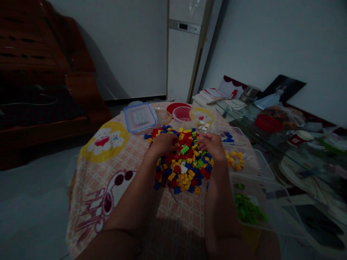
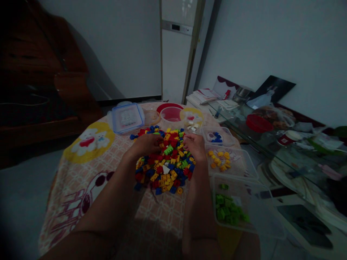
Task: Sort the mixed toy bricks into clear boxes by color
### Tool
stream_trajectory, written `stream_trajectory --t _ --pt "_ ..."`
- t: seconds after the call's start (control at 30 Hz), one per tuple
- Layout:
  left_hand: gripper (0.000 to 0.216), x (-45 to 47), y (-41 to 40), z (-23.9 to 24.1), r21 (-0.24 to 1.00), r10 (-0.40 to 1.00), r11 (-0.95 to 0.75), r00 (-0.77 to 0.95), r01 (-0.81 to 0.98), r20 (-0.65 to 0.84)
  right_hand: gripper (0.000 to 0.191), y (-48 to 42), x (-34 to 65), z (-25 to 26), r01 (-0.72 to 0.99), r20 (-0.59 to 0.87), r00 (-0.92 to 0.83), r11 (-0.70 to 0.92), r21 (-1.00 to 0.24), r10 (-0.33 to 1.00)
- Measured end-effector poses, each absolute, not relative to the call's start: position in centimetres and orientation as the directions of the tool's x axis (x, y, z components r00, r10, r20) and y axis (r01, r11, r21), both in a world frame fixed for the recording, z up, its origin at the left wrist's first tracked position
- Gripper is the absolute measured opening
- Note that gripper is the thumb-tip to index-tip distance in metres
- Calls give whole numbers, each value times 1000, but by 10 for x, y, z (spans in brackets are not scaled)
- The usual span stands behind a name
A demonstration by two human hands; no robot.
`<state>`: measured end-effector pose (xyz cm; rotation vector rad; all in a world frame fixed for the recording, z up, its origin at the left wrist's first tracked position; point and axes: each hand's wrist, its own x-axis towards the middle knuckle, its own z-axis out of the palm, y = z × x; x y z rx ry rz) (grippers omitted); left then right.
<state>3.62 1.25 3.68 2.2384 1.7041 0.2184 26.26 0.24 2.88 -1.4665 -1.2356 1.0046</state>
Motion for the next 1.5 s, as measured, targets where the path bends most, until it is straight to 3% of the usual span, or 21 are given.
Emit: stream_trajectory --t 0.3,0.47,0.77,1.23,1.33,1.4,1.5 --pt "49 45 16 28 717 917 -354 372 600 141 11 3 264 28 212 -9 142 -39 -976 990" --pt "54 44 18 22 853 906 -324 394 409 156 16 2 262 28 208 43 101 21 -978 994" --pt "49 45 20 21 864 905 -348 371 364 209 26 -2 244 33 187 14 -143 41 -981 990" --pt "39 34 16 29 812 910 -368 354 454 215 30 -4 265 28 77 -62 -105 -54 -996 993" --pt "40 32 18 28 816 907 -371 360 443 217 29 4 272 20 35 -55 11 -56 -998 998" --pt "40 31 18 28 815 907 -372 361 444 217 33 13 271 16 -54 21 234 34 -998 972" --pt "41 31 19 28 815 907 -373 361 444 218 62 25 268 11 -104 154 496 234 -967 855"
